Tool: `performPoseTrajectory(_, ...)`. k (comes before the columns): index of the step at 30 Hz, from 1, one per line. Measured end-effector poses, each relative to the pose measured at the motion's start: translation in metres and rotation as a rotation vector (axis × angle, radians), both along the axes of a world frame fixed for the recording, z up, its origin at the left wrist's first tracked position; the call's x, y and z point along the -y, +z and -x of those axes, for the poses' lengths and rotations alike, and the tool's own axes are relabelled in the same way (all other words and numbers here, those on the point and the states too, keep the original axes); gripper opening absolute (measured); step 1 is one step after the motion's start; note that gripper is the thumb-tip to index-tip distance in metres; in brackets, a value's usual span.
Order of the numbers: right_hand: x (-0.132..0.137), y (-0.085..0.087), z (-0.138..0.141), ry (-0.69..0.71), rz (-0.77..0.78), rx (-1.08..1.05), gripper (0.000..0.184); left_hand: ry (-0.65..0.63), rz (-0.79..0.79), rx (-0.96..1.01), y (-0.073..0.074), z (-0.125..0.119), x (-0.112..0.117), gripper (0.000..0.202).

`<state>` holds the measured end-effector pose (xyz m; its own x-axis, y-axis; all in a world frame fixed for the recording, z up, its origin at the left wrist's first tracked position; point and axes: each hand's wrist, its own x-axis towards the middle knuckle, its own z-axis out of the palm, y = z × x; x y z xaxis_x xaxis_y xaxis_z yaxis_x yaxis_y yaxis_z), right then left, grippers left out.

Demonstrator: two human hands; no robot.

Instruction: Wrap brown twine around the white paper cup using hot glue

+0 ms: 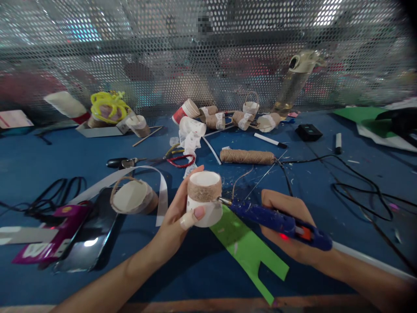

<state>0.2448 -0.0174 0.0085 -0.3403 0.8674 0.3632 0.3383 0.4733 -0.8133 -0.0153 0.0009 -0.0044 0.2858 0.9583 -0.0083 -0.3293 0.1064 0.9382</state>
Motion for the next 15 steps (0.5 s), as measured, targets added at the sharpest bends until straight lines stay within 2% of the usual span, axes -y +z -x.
performPoseTrajectory(3,0.0004,0.0006,-0.0007,-0.025,0.036,-0.006,0.031,-0.007,0.028,0.025,-0.0005,0.001,0.0,0.074)
performPoseTrajectory(7,0.001,-0.0001,-0.0028,-0.042,0.083,-0.01,0.027,0.044,0.04,0.032,0.0009,0.0,0.0011,0.074)
performPoseTrajectory(15,0.002,0.0002,-0.0024,-0.021,0.125,-0.034,0.026,0.058,0.049,0.049,0.0057,-0.0036,-0.0013,0.064)
